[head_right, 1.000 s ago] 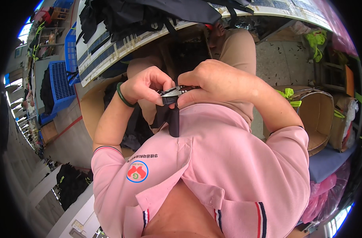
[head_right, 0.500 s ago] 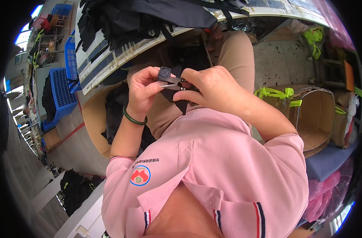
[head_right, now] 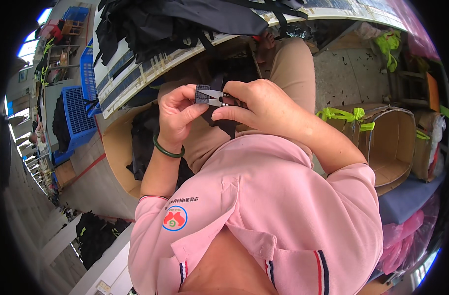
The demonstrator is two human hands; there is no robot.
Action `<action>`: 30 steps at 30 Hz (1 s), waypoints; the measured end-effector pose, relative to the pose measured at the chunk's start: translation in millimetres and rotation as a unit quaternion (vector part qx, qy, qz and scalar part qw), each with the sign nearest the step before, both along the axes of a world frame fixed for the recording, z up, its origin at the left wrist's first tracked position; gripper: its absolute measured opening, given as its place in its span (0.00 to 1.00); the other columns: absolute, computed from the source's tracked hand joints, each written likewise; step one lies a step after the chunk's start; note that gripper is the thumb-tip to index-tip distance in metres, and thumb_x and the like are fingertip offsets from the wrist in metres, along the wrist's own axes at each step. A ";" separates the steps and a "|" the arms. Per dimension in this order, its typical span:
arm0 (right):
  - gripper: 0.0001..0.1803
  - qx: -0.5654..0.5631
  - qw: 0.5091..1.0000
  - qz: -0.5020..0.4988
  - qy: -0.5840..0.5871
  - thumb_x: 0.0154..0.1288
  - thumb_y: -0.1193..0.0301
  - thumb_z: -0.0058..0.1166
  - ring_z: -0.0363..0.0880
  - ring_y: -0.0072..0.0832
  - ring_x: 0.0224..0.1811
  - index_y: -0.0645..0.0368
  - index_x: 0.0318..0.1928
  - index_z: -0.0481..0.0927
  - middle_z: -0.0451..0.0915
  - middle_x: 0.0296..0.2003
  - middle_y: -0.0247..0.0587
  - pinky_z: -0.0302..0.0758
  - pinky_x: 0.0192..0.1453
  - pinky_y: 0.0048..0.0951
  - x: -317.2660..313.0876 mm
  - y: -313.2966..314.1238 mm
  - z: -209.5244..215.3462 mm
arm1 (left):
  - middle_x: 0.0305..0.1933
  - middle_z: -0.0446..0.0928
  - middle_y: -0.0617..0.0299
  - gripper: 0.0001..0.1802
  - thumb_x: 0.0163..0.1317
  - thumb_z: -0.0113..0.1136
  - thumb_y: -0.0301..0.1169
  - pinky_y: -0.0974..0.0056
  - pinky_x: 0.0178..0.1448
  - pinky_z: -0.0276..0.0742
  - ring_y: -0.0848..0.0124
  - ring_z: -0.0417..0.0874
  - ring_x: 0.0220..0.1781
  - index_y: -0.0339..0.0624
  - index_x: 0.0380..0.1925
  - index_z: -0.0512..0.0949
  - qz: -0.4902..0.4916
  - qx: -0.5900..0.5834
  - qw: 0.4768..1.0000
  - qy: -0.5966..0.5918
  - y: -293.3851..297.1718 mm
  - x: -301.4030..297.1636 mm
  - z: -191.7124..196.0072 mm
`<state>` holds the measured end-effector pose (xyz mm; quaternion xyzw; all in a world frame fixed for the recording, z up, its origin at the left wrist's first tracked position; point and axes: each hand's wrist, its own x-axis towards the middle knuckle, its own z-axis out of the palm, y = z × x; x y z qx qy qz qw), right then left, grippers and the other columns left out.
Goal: The person sits on a low stool in a workshop, trimming loose threads and edges from black fabric pieces using small scissors. They handle the fabric one piece at a time, cutting excess material and placing the finished items into a cardboard box on the floor.
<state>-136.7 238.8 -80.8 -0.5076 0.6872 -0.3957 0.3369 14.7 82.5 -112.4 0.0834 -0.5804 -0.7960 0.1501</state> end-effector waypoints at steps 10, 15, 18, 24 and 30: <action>0.21 -0.033 0.992 0.004 0.125 0.58 0.54 0.60 0.76 0.46 0.21 0.61 0.28 0.74 0.75 0.18 0.47 0.71 0.26 0.40 0.7 0.8 0.3 | 0.39 0.78 0.60 0.07 0.54 0.60 0.14 0.70 0.48 0.74 0.76 0.77 0.41 0.33 0.33 0.78 0.008 0.000 1.000 -0.025 3.6 -1.6 2.9; 0.20 -0.030 0.994 -0.011 0.102 0.59 0.56 0.60 0.73 0.47 0.20 0.62 0.30 0.74 0.73 0.17 0.49 0.67 0.25 0.39 -2.0 5.7 -1.0 | 0.40 0.79 0.58 0.07 0.54 0.60 0.15 0.69 0.49 0.74 0.74 0.79 0.42 0.32 0.33 0.78 0.015 -0.027 0.998 -0.048 0.4 2.8 5.4; 0.21 0.007 0.997 -0.035 0.075 0.61 0.54 0.57 0.74 0.49 0.23 0.63 0.33 0.74 0.75 0.18 0.51 0.68 0.29 0.42 -12.6 5.1 -3.2 | 0.40 0.81 0.56 0.06 0.53 0.59 0.16 0.68 0.51 0.73 0.72 0.80 0.43 0.32 0.32 0.78 0.016 -0.136 0.985 -0.100 -14.6 16.6 13.2; 0.20 -0.007 0.986 -0.127 0.106 0.63 0.59 0.56 0.77 0.51 0.34 0.65 0.41 0.71 0.78 0.27 0.54 0.70 0.38 0.42 -63.6 -16.2 -31.2 | 0.23 0.76 0.54 0.10 0.48 0.65 0.28 0.64 0.34 0.73 0.68 0.77 0.25 0.35 0.27 0.75 -0.043 -0.404 0.767 -0.497 -103.1 147.5 -55.3; 0.19 -0.120 0.973 -0.175 0.091 0.57 0.60 0.63 0.79 0.47 0.37 0.62 0.39 0.73 0.80 0.31 0.52 0.73 0.41 0.38 -107.1 -105.6 -33.0 | 0.42 0.82 0.46 0.28 0.49 0.65 0.48 0.59 0.56 0.73 0.53 0.82 0.47 0.35 0.40 0.82 -0.301 -0.333 0.604 -0.658 -73.8 363.8 -212.6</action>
